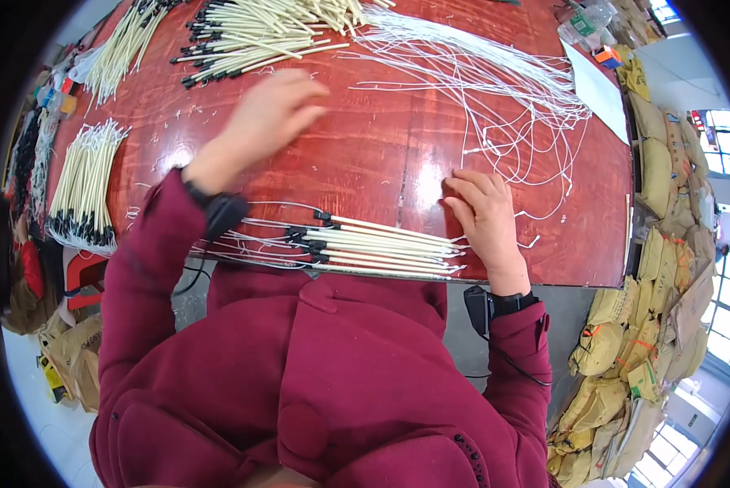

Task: Sorting and bundling long thin mechanical or electronic components on a production table.

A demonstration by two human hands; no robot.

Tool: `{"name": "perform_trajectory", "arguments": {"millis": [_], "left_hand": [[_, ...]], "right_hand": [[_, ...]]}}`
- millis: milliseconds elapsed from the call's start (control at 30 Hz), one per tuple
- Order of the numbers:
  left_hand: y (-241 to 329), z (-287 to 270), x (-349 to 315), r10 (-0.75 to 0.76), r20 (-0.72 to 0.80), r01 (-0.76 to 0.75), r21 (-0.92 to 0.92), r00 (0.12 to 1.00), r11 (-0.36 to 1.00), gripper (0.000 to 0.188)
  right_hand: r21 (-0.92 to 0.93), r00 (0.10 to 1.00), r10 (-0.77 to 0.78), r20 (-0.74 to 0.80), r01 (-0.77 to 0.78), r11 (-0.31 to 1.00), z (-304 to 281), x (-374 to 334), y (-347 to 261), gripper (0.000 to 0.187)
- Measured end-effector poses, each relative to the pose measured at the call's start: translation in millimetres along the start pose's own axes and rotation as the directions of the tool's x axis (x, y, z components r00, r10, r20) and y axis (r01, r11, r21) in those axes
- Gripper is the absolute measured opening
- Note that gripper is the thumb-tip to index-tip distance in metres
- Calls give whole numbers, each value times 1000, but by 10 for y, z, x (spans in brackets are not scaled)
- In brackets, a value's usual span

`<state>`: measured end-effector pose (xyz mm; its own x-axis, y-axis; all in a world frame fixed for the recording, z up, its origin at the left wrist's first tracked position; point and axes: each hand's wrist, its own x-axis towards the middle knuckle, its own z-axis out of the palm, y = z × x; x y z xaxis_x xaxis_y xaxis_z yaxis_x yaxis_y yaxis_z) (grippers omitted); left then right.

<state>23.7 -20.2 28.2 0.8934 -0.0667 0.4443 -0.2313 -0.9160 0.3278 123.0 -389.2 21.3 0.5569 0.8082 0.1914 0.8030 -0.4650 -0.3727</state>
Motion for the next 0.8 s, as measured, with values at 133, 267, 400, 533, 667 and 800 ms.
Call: {"name": "perform_trajectory", "arguments": {"millis": [133,267,400,533,667,800], "left_hand": [[47,740,576,38,145,-43,28,989,999,24],[-47,977,724,6,134,-9,24,991,1000,18],[-43,1013,702,85,106,-91,58,991,994,16],[109,795,354,156,95,-160,45,983,986,12],[476,417,-107,163,266,-182,51,950,982,9],[465,140,-413,138,347,-182,97,928,979,7]], "right_hand": [[-93,991,36,-130,-48,995,-22,-94,379,32],[-227,974,92,-208,-140,964,-188,-189,809,36],[-325,946,123,-299,-222,919,-293,-105,878,40],[-249,938,24,-345,-117,961,-246,180,608,43],[-140,975,-67,-212,37,989,16,394,187,50],[-131,992,-91,-89,79,988,227,555,-7,55]]}}
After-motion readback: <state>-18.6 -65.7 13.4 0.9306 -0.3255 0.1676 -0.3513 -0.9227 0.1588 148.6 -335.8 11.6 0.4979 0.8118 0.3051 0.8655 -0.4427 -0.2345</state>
